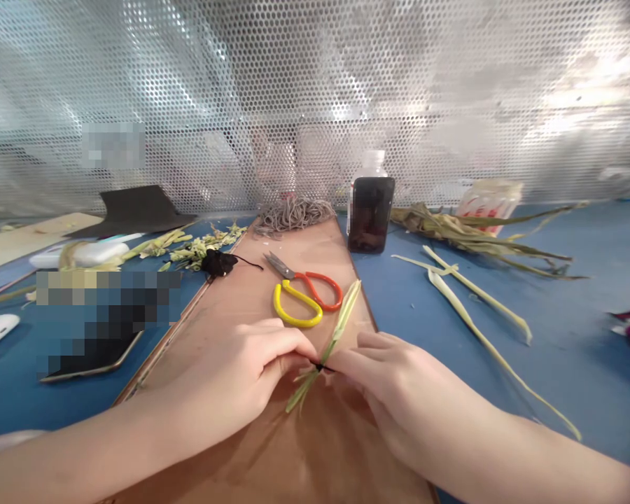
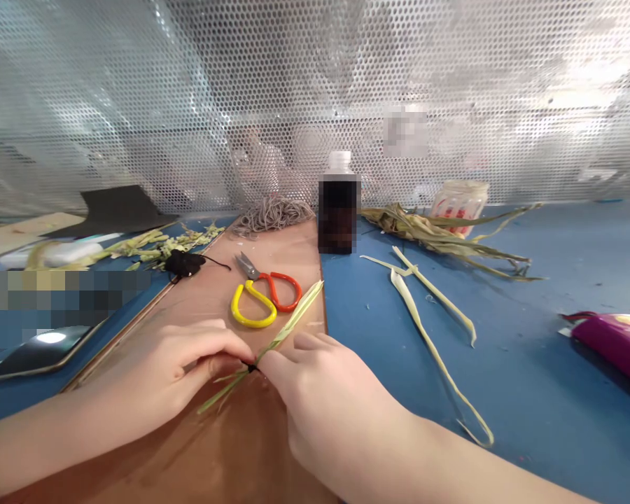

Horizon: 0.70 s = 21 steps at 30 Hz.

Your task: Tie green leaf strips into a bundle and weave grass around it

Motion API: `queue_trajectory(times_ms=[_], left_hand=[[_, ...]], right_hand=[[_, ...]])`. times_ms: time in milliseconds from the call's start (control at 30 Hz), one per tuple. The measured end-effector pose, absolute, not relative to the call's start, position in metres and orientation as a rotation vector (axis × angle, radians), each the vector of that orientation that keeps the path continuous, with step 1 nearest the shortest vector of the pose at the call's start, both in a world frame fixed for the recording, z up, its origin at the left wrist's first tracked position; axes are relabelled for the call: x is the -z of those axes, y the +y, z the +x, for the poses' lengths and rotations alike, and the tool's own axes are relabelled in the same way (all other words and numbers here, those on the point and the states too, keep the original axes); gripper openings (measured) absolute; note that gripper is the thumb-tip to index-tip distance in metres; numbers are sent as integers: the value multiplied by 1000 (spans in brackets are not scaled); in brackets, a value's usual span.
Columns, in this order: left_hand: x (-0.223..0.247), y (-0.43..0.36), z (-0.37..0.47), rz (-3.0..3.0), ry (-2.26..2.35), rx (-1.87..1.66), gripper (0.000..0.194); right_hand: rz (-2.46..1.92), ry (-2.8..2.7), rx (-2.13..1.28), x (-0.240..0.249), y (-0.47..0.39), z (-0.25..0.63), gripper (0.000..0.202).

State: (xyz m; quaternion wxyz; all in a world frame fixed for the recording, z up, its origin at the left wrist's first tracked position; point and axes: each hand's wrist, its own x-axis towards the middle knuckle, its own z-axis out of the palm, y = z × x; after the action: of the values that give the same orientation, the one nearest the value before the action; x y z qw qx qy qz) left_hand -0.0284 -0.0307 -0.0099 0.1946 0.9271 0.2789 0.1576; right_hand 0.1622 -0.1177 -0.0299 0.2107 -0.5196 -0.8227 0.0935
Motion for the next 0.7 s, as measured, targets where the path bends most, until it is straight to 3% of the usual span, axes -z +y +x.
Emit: queue_trajectory(times_ms=[333,700], left_hand=[[14,-34,-33,2924,533,-552,28],[17,-30,-36,2897,588,-518,34]], right_hand=[[-1341,-2311,-96,31,-117,162,21],[-1409,-2305,-154,34,-115,164,27]])
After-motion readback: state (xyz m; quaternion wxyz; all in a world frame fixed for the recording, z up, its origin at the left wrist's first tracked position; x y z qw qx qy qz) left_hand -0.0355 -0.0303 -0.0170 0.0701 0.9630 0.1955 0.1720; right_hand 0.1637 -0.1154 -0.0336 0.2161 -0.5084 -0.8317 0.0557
